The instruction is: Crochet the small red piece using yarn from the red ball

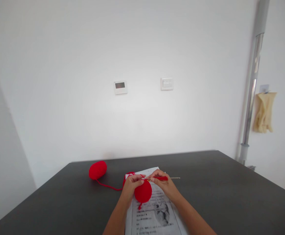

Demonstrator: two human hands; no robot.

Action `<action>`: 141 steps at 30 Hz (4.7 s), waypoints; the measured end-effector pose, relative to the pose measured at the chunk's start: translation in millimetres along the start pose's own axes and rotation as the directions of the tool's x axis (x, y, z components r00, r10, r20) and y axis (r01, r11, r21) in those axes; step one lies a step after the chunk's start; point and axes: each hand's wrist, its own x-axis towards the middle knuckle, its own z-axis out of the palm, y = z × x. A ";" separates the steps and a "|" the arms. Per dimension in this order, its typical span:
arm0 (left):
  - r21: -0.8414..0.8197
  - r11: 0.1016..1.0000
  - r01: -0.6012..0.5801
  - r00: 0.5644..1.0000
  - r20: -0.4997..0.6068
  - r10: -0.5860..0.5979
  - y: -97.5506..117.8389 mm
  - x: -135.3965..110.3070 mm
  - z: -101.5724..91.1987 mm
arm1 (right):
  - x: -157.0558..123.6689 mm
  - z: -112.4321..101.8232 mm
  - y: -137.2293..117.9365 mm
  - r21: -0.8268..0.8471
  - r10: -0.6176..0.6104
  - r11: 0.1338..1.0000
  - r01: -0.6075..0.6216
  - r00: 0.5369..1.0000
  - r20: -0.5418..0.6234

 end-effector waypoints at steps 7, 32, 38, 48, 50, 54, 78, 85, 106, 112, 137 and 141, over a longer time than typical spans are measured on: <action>0.068 0.998 0.014 0.999 -0.033 -0.012 -0.4 1.8 -0.4 | -0.3 -3.4 -0.7 0.008 0.025 1.000 -0.025 0.998 0.058; -0.022 0.999 -0.031 1.000 0.003 0.031 0.8 0.5 2.7 | -1.7 0.2 -6.0 -0.006 -0.001 1.000 0.002 0.998 0.058; -0.081 0.996 -0.026 0.999 0.039 0.029 2.7 -1.1 2.9 | -1.9 1.2 -1.6 -0.040 -0.035 0.999 0.037 0.998 0.058; -0.099 0.995 0.005 0.999 0.037 -0.002 6.3 -4.2 4.2 | -3.1 4.1 -5.5 -0.053 -0.047 0.997 0.048 0.999 0.015; -0.100 0.995 0.012 0.999 0.033 -0.009 6.3 -4.4 4.0 | -2.8 3.9 -7.3 -0.030 -0.031 0.999 0.032 0.999 0.008; -0.094 0.995 0.018 0.999 0.040 -0.015 6.6 -4.6 4.0 | -1.6 1.8 -7.9 0.027 0.005 1.000 -0.006 1.000 0.014; 0.072 0.997 0.008 0.999 0.030 -0.010 -2.0 2.2 -1.4 | -2.6 -7.3 -8.4 -0.213 0.013 0.977 0.015 0.992 0.128; 0.176 0.982 -0.072 0.997 -0.016 0.076 -1.7 2.4 0.1 | -3.8 -1.0 -7.0 -0.328 -0.051 0.940 0.090 0.991 0.126; 0.320 0.932 -0.168 0.976 -0.076 0.202 2.5 0.7 3.7 | -6.2 7.7 -4.4 -0.601 -0.187 0.732 0.320 0.943 0.275; 0.319 0.926 -0.200 0.976 -0.012 0.215 -4.0 4.9 3.9 | -5.3 9.7 2.2 -0.557 -0.232 0.761 0.333 0.941 0.245; -0.239 0.964 0.116 0.993 -0.002 -0.120 -3.0 0.9 5.1 | -2.4 12.1 2.2 -0.659 -0.328 0.558 0.504 0.864 0.383; -0.198 0.978 0.061 0.998 -0.011 -0.064 -7.1 4.2 4.2 | -3.1 18.7 3.8 -0.711 -0.325 0.512 0.482 0.875 0.359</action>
